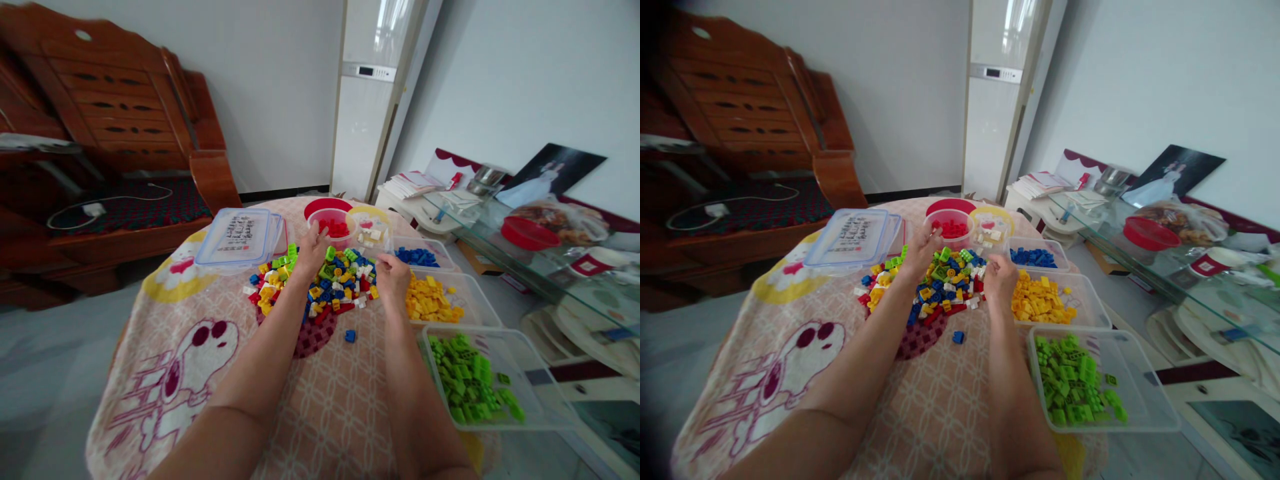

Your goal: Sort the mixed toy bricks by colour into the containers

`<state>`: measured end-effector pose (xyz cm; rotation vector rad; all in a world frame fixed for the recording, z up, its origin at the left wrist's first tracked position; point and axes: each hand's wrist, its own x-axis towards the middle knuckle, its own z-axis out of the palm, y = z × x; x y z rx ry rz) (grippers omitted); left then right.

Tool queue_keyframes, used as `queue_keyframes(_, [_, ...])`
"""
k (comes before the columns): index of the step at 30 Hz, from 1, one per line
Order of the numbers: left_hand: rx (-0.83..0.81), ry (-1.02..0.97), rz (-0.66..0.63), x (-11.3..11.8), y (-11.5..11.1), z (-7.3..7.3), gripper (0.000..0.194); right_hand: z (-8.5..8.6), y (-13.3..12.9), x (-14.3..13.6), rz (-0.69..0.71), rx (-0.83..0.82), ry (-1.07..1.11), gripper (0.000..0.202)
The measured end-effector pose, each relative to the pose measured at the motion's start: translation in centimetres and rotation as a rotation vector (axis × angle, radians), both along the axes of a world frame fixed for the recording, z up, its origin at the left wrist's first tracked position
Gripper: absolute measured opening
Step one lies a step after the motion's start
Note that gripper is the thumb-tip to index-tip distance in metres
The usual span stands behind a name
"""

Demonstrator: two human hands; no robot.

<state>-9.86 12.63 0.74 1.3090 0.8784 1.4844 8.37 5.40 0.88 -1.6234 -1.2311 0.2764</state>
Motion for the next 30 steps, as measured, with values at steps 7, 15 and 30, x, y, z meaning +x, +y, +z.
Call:
queue_keyframes(7, [-0.058, 0.016, -0.021, -0.1, 0.0, -0.3, 0.076, -0.2, -0.2, -0.2, 0.066, -0.152, -0.122, 0.028])
queue_keyframes(15, [-0.009, -0.066, -0.061, -0.3, -0.2, 0.2, 0.071, -0.6, -0.6, -0.8, 0.086, -0.359, -0.357, 0.018])
queue_keyframes(30, [0.017, 0.412, -0.328, 1.5, -1.5, 0.3, 0.033, -0.1, -0.7, -0.2, 0.225, -0.26, -0.019, 0.021])
